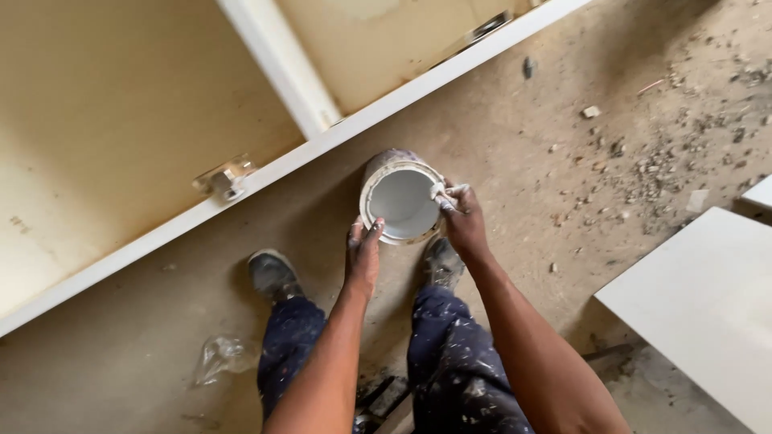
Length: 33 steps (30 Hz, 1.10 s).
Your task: The person stirs white paint in a bucket using a wooden stick. They then pour the paint into a smaller container and add a powder from a brown paper bag, mixing the contents thoroughly with the stick.
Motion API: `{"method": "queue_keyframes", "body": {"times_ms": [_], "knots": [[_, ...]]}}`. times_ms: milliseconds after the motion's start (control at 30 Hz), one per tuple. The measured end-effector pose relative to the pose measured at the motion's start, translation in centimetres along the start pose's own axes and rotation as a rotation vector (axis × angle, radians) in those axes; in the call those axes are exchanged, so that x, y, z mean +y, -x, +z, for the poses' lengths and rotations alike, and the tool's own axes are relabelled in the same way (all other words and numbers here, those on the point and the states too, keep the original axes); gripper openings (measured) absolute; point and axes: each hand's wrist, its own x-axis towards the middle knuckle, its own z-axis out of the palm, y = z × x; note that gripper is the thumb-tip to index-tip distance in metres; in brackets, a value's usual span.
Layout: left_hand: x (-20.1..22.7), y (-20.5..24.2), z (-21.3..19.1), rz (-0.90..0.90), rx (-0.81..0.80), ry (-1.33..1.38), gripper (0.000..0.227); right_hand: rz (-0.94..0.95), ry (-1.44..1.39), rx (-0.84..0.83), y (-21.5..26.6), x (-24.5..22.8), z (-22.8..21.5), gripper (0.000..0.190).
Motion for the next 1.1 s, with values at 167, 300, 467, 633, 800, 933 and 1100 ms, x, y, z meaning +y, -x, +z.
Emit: {"method": "queue_keyframes", "body": {"times_ms": [167, 300, 467, 633, 800, 933, 1100], "knots": [[3.0, 8.8, -4.4, -0.042, -0.122, 0.056, 0.084, -0.128, 0.403, 0.131, 4.8, -0.1, 4.6, 0.019], [2.8, 14.8, -6.8, -0.269, -0.163, -0.218, 0.090, 0.146, 0.579, 0.011, 3.8, -1.0, 8.4, 0.030], [-0.4, 11.0, -7.6, -0.134, -0.169, -0.186, 0.083, 0.199, 0.739, 0.101, -1.0, 2.6, 10.8, 0.018], [0.8, 10.7, -7.7, -0.119, -0.175, -0.189, 0.091, 0.429, 0.771, 0.149, -3.3, 2.9, 12.2, 0.024], [0.8, 10.2, -8.4, -0.109, -0.184, -0.145, 0.088, 0.464, 0.770, 0.111, -4.9, 5.4, 12.2, 0.023], [0.3, 9.6, -8.9, -0.026, -0.186, -0.072, 0.084, 0.457, 0.784, 0.115, -4.9, 4.9, 12.3, 0.029], [0.2, 8.8, -9.1, -0.017, -0.174, -0.057, 0.074, 0.469, 0.728, 0.110, -4.8, 5.1, 11.8, 0.016]]}}
